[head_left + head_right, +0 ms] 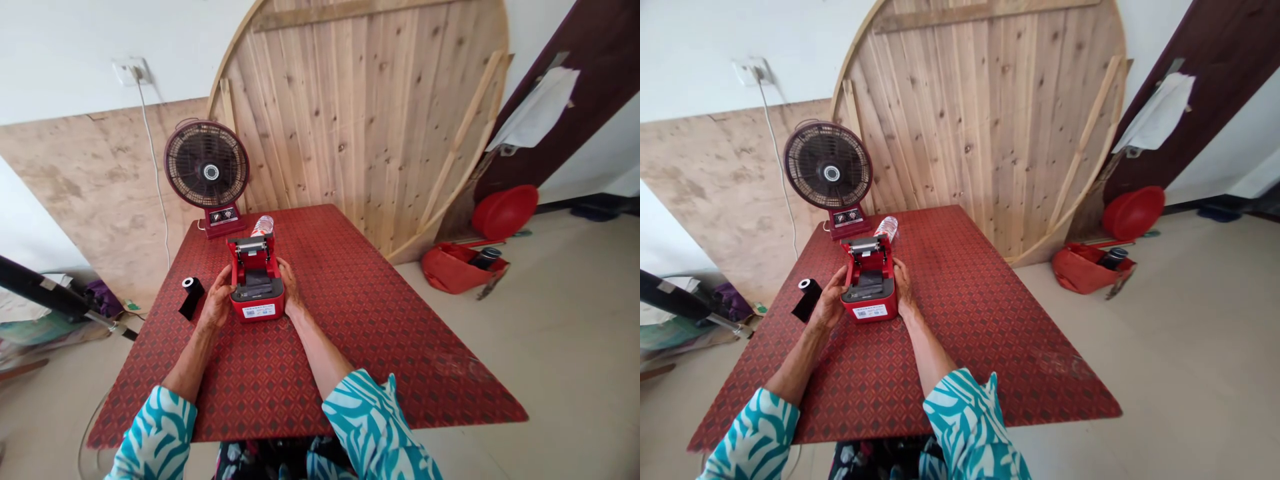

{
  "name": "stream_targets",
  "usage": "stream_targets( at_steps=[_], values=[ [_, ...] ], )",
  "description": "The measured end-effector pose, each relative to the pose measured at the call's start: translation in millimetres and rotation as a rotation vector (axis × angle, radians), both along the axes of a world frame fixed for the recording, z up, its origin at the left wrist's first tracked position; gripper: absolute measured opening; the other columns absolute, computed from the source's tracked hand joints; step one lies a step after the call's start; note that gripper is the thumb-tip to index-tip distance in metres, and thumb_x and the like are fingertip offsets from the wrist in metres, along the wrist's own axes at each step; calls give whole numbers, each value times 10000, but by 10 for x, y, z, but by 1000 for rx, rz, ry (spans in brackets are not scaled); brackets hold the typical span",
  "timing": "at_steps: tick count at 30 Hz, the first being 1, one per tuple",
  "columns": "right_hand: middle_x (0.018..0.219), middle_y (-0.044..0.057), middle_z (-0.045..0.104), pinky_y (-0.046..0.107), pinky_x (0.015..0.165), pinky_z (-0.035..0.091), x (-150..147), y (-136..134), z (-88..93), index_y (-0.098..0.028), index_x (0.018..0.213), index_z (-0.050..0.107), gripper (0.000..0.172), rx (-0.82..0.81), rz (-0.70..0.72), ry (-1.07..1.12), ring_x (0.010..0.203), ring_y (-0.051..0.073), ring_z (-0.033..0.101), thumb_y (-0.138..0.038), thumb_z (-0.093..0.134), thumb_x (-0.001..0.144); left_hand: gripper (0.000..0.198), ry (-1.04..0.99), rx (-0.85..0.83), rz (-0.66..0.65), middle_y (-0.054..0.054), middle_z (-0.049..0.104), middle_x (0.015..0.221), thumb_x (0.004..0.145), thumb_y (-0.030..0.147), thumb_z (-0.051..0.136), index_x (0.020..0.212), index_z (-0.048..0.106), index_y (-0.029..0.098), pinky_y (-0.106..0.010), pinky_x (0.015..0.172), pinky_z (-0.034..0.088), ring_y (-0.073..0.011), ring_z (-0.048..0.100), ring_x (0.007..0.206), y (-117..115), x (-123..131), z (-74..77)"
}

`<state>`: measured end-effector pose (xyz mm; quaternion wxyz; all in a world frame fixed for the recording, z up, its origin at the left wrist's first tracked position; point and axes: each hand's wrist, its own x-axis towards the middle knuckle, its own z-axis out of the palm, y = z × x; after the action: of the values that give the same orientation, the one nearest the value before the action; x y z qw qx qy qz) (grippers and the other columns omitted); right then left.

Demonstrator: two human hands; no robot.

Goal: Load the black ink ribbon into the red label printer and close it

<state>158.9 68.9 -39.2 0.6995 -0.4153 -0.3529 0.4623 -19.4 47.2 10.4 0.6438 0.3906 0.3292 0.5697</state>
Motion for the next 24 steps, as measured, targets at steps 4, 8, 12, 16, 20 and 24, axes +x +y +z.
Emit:
stream_targets(
  at_steps=[4, 8, 12, 16, 20, 24],
  values=[
    [1238, 49, 682, 377, 963, 485, -4, -24, 48, -252, 1195, 622, 503, -61, -13, 9, 1122, 227, 623, -554, 556, 798, 608, 24, 7, 2, -87, 654, 1285, 576, 184, 749, 1174, 647, 220, -363, 862, 530, -275, 658, 1076, 1, 0, 26],
    [1226, 56, 679, 379, 983, 468, -13, -30, 72, -237, 1188, 624, 501, -65, -12, 3, 1110, 227, 617, -535, 554, 792, 581, 47, 26, 20, -89, 653, 1287, 560, 184, 739, 1136, 668, 218, -377, 906, 517, -294, 629, 1140, -15, 5, 69],
    [1258, 40, 655, 398, 1048, 418, -25, -7, 37, -260, 1185, 628, 460, -31, -12, 3, 1182, 226, 572, -514, 528, 815, 529, 247, 170, 112, -85, 657, 1289, 627, 238, 749, 1152, 688, 211, -345, 960, 484, -286, 574, 1223, -26, -20, 215],
    [1246, 35, 652, 407, 1078, 390, -35, 19, 12, -267, 1171, 644, 421, 3, -25, -4, 1198, 223, 556, -487, 515, 836, 306, 680, 423, 95, -53, 745, 1052, 721, 278, 722, 1017, 765, 216, -321, 923, 491, -262, 634, 1069, 100, 18, 546],
    [1208, 23, 666, 387, 1072, 401, -51, 45, 10, -270, 1158, 655, 402, 37, -25, 13, 1183, 211, 563, -473, 526, 836, 234, 1014, 497, -116, -36, 756, 851, 695, 128, 675, 859, 790, 248, -300, 866, 483, -242, 671, 857, 396, 222, 812],
    [1154, 11, 682, 377, 1059, 421, -75, 72, -1, -275, 1132, 664, 380, 50, -29, 67, 1170, 202, 567, -465, 540, 828, 272, 1268, 501, -193, -54, 729, 730, 640, 40, 625, 723, 773, 252, -314, 818, 470, -254, 666, 762, 672, 419, 815]
  ],
)
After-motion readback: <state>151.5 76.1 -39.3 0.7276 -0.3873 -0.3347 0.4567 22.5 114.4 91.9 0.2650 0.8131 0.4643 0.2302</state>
